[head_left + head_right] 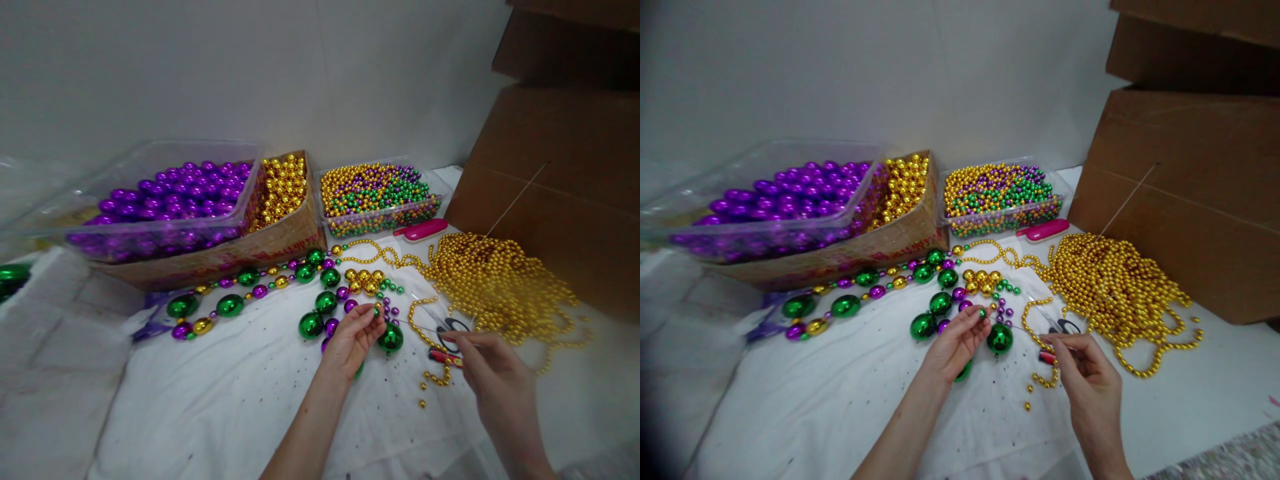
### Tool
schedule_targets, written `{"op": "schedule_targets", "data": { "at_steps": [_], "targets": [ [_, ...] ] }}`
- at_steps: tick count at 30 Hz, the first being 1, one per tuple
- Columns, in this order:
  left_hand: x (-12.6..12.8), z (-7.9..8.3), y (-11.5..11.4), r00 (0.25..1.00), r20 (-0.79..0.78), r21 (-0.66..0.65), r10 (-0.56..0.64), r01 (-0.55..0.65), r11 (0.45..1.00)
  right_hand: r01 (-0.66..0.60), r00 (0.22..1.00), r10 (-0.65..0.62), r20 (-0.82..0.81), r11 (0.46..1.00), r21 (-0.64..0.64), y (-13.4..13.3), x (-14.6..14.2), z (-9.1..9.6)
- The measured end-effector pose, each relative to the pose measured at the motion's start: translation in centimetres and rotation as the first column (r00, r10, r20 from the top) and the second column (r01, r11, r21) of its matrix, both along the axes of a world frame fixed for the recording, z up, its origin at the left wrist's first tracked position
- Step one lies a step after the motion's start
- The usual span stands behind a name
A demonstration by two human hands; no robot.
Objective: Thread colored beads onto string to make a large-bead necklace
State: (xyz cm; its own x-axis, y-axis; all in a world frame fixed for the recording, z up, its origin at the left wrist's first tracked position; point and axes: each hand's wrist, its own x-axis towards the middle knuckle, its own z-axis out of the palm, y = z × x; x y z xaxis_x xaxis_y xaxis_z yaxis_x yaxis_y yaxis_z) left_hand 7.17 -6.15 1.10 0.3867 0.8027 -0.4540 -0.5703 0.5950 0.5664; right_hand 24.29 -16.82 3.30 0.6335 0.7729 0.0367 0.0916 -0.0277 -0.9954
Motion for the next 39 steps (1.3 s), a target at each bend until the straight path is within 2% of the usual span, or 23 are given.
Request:
{"op": "schedule_targets", "data": {
  "at_steps": [2, 4, 6, 7, 8, 10, 12, 14, 15, 16, 19, 20, 21, 22, 23, 25, 26, 28, 30, 32, 39],
  "targets": [
    [0.5, 0.1, -0.4, 0.999, -0.018, 0.026, -0.03, 0.03, 0.999, -0.124, 0.992, 0.124, 0.004, 0.99, -0.074, 0.8, -0.3, -0.5],
    [0.8, 0.5, -0.4, 0.985, -0.074, 0.099, -0.157, 0.164, 0.981, -0.243, 0.97, 0.244, -0.003, 0.961, -0.131, 1.6, -0.5, -1.2],
    [0.7, 1.1, 0.4, 0.936, -0.224, 0.21, -0.271, 0.318, 0.925, -0.288, 0.957, 0.28, -0.07, 0.944, -0.158, 2.2, -0.4, -2.0],
    [0.5, 1.3, 1.1, 0.904, -0.33, 0.271, -0.271, 0.366, 0.89, -0.283, 0.956, 0.264, -0.127, 0.945, -0.165, 2.4, -0.2, -2.3],
    [0.1, 1.4, 2.0, 0.868, -0.444, 0.334, -0.222, 0.39, 0.858, -0.269, 0.953, 0.237, -0.19, 0.948, -0.168, 2.5, 0.1, -2.7],
    [-0.6, 1.2, 4.0, 0.75, -0.661, 0.458, 0.012, 0.391, 0.798, -0.247, 0.933, 0.189, -0.306, 0.955, -0.163, 2.4, 0.8, -3.1],
    [-1.2, 0.6, 5.9, 0.516, -0.811, 0.531, 0.274, 0.454, 0.715, -0.255, 0.898, 0.178, -0.402, 0.956, -0.147, 2.2, 1.3, -3.3],
    [-1.3, -0.2, 7.2, 0.291, -0.85, 0.524, 0.439, 0.548, 0.652, -0.29, 0.849, 0.197, -0.491, 0.949, -0.12, 1.9, 1.5, -3.4],
    [-1.2, -0.6, 7.6, 0.228, -0.852, 0.507, 0.472, 0.584, 0.633, -0.312, 0.822, 0.213, -0.528, 0.944, -0.105, 1.8, 1.5, -3.4],
    [-1.2, -0.9, 7.9, 0.204, -0.855, 0.492, 0.477, 0.608, 0.623, -0.331, 0.8, 0.229, -0.555, 0.939, -0.089, 1.6, 1.5, -3.4],
    [-1.3, -0.8, 7.7, 0.214, -0.861, 0.483, 0.462, 0.631, 0.607, -0.359, 0.783, 0.258, -0.566, 0.931, -0.072, 1.2, 1.4, -3.5],
    [-1.6, -0.5, 7.4, 0.245, -0.853, 0.503, 0.46, 0.621, 0.602, -0.356, 0.798, 0.257, -0.545, 0.931, -0.082, 1.1, 1.5, -3.5],
    [-1.9, -0.2, 7.0, 0.31, -0.841, 0.536, 0.444, 0.585, 0.608, -0.351, 0.819, 0.254, -0.514, 0.931, -0.1, 1.0, 1.6, -3.4],
    [-2.3, 0.2, 6.4, 0.408, -0.82, 0.569, 0.4, 0.521, 0.636, -0.342, 0.845, 0.248, -0.473, 0.931, -0.123, 0.9, 1.7, -3.3],
    [-2.8, 0.6, 5.7, 0.531, -0.782, 0.583, 0.328, 0.434, 0.687, -0.335, 0.871, 0.247, -0.424, 0.93, -0.148, 0.8, 1.9, -3.2],
    [-3.8, 1.1, 4.3, 0.774, -0.615, 0.518, 0.146, 0.257, 0.816, -0.333, 0.91, 0.264, -0.319, 0.925, -0.185, 0.7, 2.1, -2.8],
    [-4.3, 1.3, 3.6, 0.858, -0.509, 0.456, 0.072, 0.198, 0.868, -0.338, 0.921, 0.281, -0.27, 0.921, -0.192, 0.6, 2.1, -2.5],
    [-5.0, 1.4, 2.4, 0.949, -0.316, 0.357, 0.005, 0.114, 0.927, -0.359, 0.927, 0.323, -0.191, 0.912, -0.2, 0.4, 1.9, -2.1],
    [-5.4, 1.3, 1.8, 0.981, -0.192, 0.301, 0.024, 0.036, 0.953, -0.383, 0.923, 0.362, -0.134, 0.9, -0.208, 0.2, 1.6, -1.6],
    [-5.5, 1.1, 1.5, 0.989, -0.142, 0.265, 0.051, -0.011, 0.964, -0.404, 0.915, 0.395, -0.086, 0.889, -0.216, -0.1, 1.2, -1.1],
    [-5.4, 0.7, 1.1, 0.984, -0.144, 0.222, 0.107, -0.074, 0.972, -0.398, 0.914, 0.405, -0.011, 0.891, -0.217, -0.4, 1.0, -0.5]
  ]
}}
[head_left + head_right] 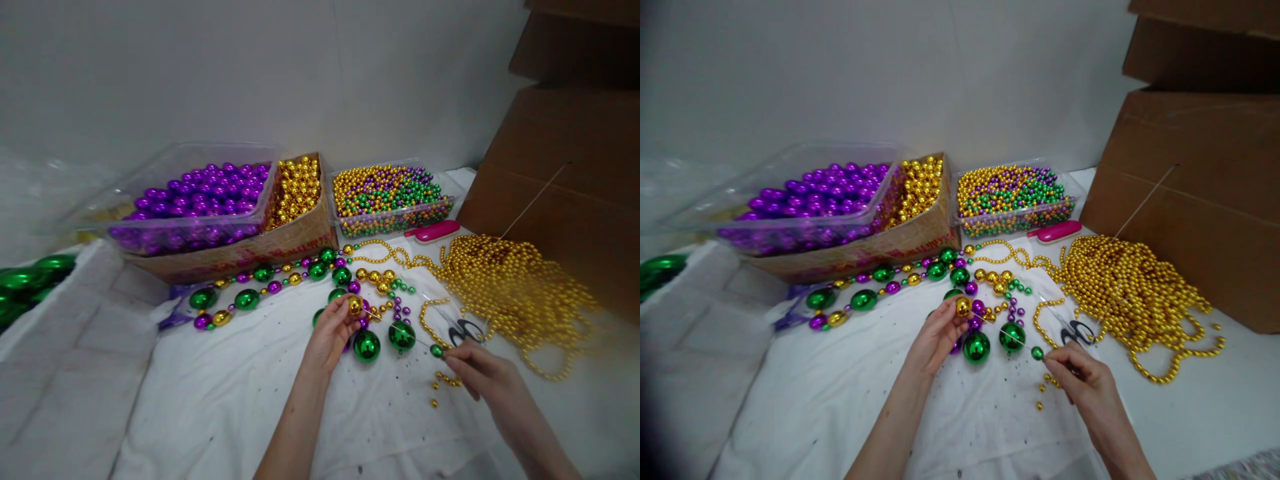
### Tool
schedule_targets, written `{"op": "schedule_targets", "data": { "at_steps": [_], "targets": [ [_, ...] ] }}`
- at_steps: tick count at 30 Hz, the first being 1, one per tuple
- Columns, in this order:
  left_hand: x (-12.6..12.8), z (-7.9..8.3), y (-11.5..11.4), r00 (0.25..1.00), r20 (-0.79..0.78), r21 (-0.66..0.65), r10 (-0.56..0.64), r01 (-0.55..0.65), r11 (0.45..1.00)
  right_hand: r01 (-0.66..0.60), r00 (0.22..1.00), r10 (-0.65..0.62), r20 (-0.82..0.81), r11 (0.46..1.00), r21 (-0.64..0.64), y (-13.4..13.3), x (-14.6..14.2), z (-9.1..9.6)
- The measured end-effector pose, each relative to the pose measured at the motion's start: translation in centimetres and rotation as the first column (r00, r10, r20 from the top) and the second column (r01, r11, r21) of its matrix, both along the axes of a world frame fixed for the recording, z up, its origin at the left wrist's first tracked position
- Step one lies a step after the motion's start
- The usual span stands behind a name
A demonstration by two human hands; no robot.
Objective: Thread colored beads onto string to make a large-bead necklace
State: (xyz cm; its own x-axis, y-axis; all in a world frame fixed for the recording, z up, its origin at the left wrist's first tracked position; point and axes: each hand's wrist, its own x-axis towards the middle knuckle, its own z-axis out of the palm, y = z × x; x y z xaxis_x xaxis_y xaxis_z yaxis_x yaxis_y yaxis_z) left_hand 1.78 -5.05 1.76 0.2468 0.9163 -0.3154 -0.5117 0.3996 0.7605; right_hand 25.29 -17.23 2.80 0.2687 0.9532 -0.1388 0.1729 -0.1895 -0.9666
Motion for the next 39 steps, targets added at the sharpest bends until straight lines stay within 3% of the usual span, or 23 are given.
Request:
{"op": "schedule_targets", "data": {
  "at_steps": [11, 16, 21, 28, 39],
  "targets": [
    [0.0, -0.4, -0.5, 0.999, 0.01, 0.012, 0.033, -0.033, 0.999, -0.046, 0.997, 0.047, 0.057, 0.999, -0.017, -0.3, 0.5, -0.9],
    [0.1, -0.4, -0.7, 0.999, -0.005, 0.01, 0.046, -0.046, 0.999, -0.012, 0.996, 0.012, 0.084, 1.0, -0.005, -0.3, -0.1, -0.6],
    [0.4, -0.5, -1.2, 0.998, 0.0, 0.034, 0.058, -0.058, 0.998, -0.006, 0.999, 0.007, 0.034, 1.0, -0.021, -0.2, -1.1, -1.0],
    [1.1, -0.4, -2.1, 0.999, 0.022, 0.077, 0.024, -0.026, 0.997, -0.04, 0.996, 0.034, -0.079, 0.997, -0.066, -0.2, -1.4, -2.8],
    [1.0, -0.3, -2.4, 0.998, -0.029, 0.136, 0.052, -0.048, 0.99, -0.031, 0.999, 0.027, -0.046, 0.996, -0.084, 0.1, -2.0, -2.9]
  ]
}}
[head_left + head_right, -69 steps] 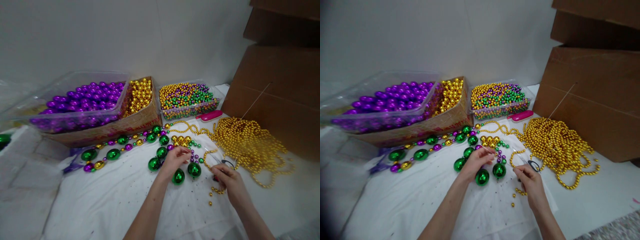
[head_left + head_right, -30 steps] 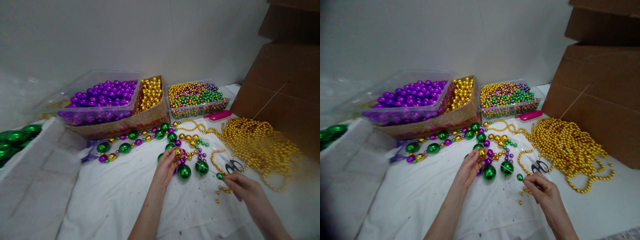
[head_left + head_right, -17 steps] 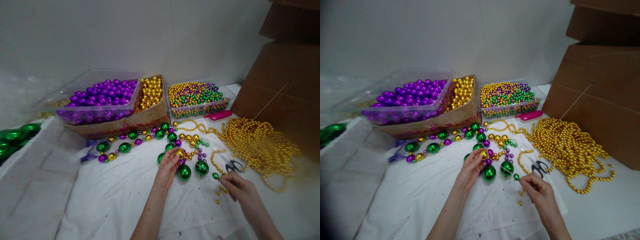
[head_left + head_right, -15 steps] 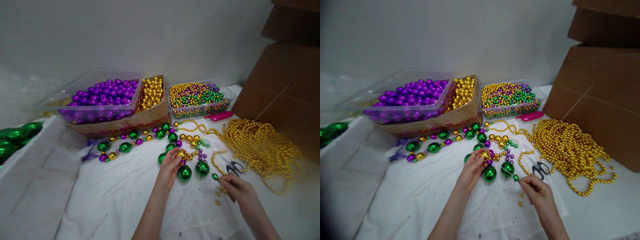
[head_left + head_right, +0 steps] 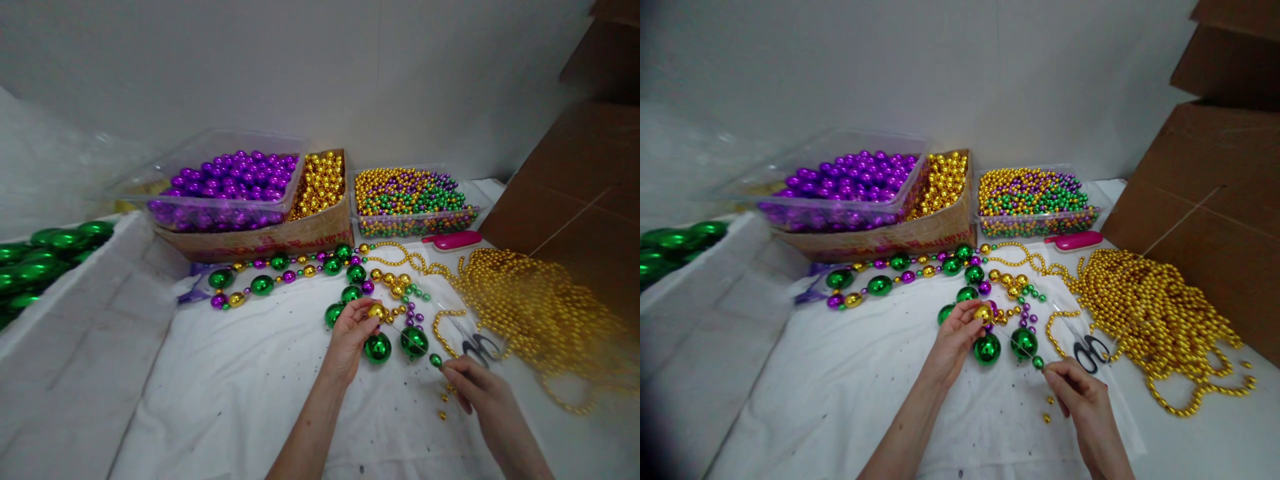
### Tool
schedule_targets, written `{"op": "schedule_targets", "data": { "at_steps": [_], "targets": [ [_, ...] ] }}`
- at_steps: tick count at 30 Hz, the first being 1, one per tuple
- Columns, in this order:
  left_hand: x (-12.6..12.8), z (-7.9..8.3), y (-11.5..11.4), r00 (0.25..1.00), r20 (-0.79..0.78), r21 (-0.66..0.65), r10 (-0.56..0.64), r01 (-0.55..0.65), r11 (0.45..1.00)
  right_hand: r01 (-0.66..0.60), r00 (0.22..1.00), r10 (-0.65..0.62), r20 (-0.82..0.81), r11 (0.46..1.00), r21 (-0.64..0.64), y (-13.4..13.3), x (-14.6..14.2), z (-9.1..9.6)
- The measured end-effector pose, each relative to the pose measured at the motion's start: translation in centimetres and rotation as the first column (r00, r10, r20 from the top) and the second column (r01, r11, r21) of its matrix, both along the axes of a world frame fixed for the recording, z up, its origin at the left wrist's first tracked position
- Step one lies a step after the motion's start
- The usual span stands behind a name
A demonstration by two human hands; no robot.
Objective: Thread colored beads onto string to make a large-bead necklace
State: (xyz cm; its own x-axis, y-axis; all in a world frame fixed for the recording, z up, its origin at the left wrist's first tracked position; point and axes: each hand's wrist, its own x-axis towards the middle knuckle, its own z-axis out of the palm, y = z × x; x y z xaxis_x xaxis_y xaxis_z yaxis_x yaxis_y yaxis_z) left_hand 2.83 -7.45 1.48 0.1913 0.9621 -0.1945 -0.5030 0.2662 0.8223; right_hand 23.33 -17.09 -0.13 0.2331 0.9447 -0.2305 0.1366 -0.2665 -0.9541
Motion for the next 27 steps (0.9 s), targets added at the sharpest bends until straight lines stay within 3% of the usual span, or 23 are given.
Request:
{"op": "schedule_targets", "data": {
  "at_steps": [7, 11, 14, 19, 22, 24, 27],
  "targets": [
    [0.2, -0.2, -0.2, 0.999, 0.013, -0.043, 0.049, -0.049, 0.998, 0.019, 0.998, -0.019, 0.059, 1.0, 0.001, -0.2, -0.7, 0.9],
    [0.5, -0.2, -0.6, 0.998, -0.007, -0.061, 0.057, -0.057, 0.997, -0.003, 0.994, -0.006, 0.112, 0.997, 0.081, 0.1, -1.9, 1.7],
    [0.7, 0.3, -1.0, 0.999, -0.009, -0.064, 0.035, -0.035, 0.997, -0.064, 0.995, 0.054, 0.089, 0.991, 0.116, 0.8, -3.2, 1.7],
    [0.8, 1.1, -1.3, 0.999, -0.024, -0.041, -0.044, 0.043, 0.998, -0.046, 0.998, 0.04, 0.055, 0.993, 0.111, 1.7, -4.1, 1.1],
    [0.7, 1.6, -1.4, 0.993, -0.111, -0.008, -0.031, 0.031, 1.0, -0.176, 0.982, 0.17, 0.086, 0.982, 0.067, 1.3, -2.9, 1.5],
    [0.8, 1.9, -1.6, 0.986, -0.164, -0.014, -0.036, 0.034, 0.999, -0.265, 0.953, 0.254, 0.168, 0.963, 0.05, 0.9, -2.0, 2.2],
    [1.5, 2.4, -1.9, 0.981, -0.172, -0.045, -0.093, 0.087, 0.995, -0.271, 0.89, 0.188, 0.415, 0.951, 0.15, 0.8, -1.9, 3.4]
  ]
}}
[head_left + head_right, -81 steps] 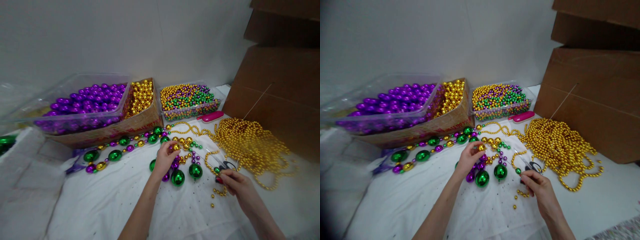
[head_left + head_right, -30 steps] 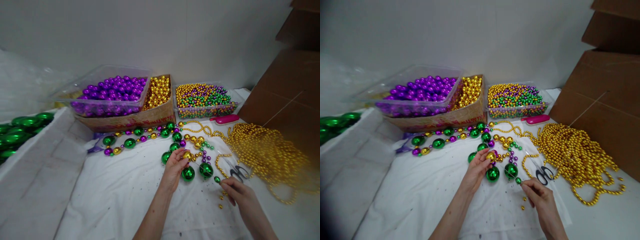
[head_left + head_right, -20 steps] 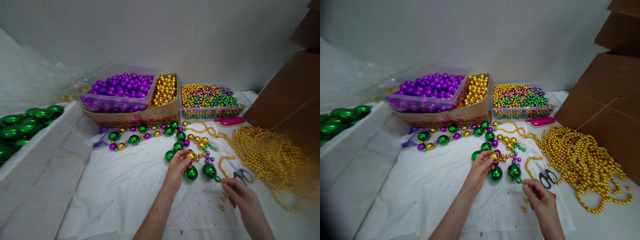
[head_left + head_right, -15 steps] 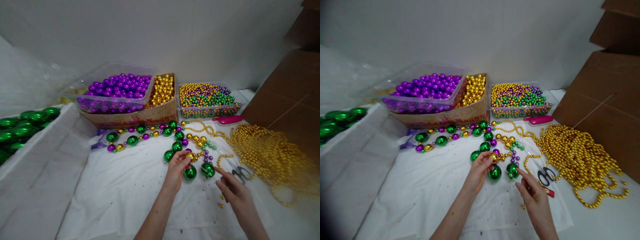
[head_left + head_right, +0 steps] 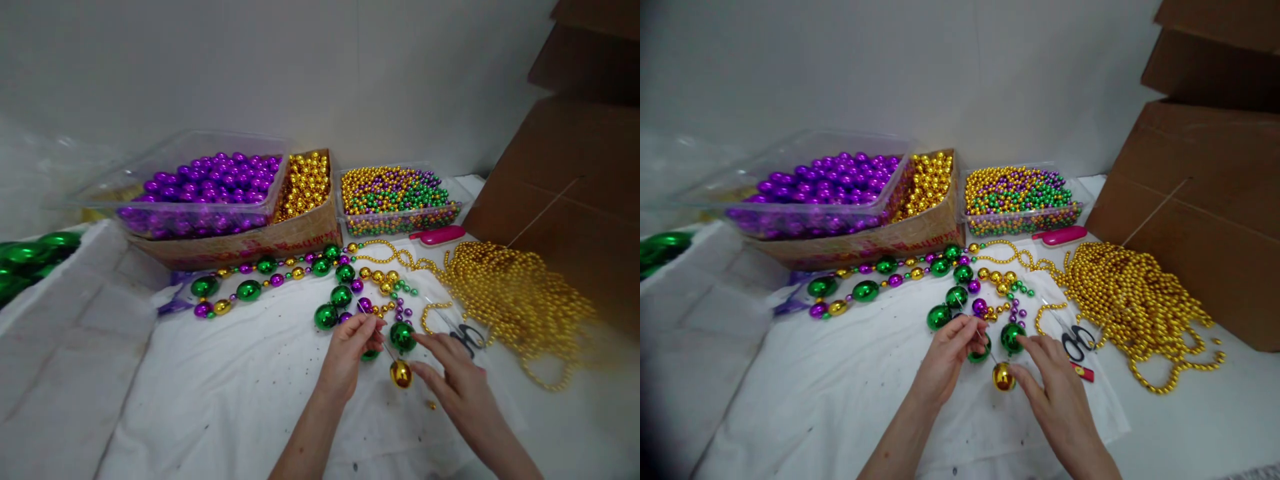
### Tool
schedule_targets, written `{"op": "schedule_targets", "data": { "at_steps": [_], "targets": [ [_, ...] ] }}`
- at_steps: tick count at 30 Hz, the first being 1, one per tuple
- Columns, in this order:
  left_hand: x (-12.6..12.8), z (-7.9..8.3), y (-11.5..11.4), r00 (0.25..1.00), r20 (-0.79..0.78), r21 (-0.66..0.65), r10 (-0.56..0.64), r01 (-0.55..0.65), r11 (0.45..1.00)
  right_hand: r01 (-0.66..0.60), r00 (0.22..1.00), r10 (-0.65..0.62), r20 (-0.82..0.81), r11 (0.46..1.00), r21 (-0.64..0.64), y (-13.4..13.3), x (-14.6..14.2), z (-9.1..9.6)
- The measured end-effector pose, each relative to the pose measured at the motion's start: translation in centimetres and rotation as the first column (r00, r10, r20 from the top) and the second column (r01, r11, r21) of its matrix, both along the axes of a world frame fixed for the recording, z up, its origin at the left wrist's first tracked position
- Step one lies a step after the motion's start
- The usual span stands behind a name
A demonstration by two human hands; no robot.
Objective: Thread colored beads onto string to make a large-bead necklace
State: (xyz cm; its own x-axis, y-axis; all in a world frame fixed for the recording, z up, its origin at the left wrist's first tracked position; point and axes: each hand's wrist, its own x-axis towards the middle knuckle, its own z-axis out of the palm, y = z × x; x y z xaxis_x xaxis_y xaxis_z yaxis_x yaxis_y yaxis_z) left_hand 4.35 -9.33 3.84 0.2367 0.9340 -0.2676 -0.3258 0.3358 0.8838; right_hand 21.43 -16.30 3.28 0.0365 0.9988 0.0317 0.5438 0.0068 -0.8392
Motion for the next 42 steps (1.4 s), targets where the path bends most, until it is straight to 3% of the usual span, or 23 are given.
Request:
{"op": "schedule_targets", "data": {
  "at_steps": [3, 8, 11, 13, 16, 19, 22, 28, 36, 42],
  "targets": [
    [0.5, 0.4, 0.0, 1.0, 0.021, 0.002, -0.001, 0.001, 1.0, -0.029, 0.997, 0.022, 0.074, 0.995, 0.092, 0.6, -1.2, 0.4],
    [-0.6, 0.4, 0.5, 0.993, 0.051, 0.003, 0.104, -0.104, 0.995, 0.013, 0.973, -0.035, -0.226, 0.995, -0.098, 1.5, -2.5, -0.6],
    [-1.4, 0.0, 1.2, 0.997, 0.07, -0.004, 0.035, -0.034, 0.999, 0.044, 0.866, -0.129, -0.483, 0.982, -0.183, 1.3, -1.9, -0.9],
    [-1.7, -0.4, 2.1, 0.997, 0.035, 0.008, -0.069, 0.068, 0.998, 0.055, 0.746, -0.206, -0.634, 0.967, -0.25, 1.1, -1.2, -0.8],
    [-1.9, -1.0, 4.0, 0.959, -0.243, 0.096, -0.142, 0.169, 0.981, 0.016, 0.514, -0.3, -0.804, 0.94, -0.341, 0.5, 0.1, -1.0],
    [-1.6, -1.7, 5.7, 0.761, -0.644, 0.342, 0.081, 0.192, 0.92, -0.017, 0.405, -0.315, -0.858, 0.936, -0.352, -0.1, 0.7, -1.3],
    [-0.6, -2.3, 6.5, 0.566, -0.792, 0.475, 0.229, 0.335, 0.814, -0.037, 0.431, -0.302, -0.85, 0.936, -0.351, -0.4, 0.7, -1.6],
    [2.4, -2.8, 6.7, 0.351, -0.924, 0.349, 0.15, 0.62, 0.703, 0.036, 0.431, -0.344, -0.834, 0.93, -0.365, -0.3, 1.2, -2.2],
    [5.6, -3.3, 7.6, 0.257, -0.965, 0.233, 0.044, 0.774, 0.589, 0.107, 0.402, -0.383, -0.832, 0.922, -0.372, -0.4, 1.8, -2.5],
    [5.2, -4.3, 8.0, 0.277, -0.961, 0.226, 0.007, 0.768, 0.599, 0.155, 0.45, -0.41, -0.793, 0.911, -0.383, -0.5, 1.8, -2.5]
  ]
}}
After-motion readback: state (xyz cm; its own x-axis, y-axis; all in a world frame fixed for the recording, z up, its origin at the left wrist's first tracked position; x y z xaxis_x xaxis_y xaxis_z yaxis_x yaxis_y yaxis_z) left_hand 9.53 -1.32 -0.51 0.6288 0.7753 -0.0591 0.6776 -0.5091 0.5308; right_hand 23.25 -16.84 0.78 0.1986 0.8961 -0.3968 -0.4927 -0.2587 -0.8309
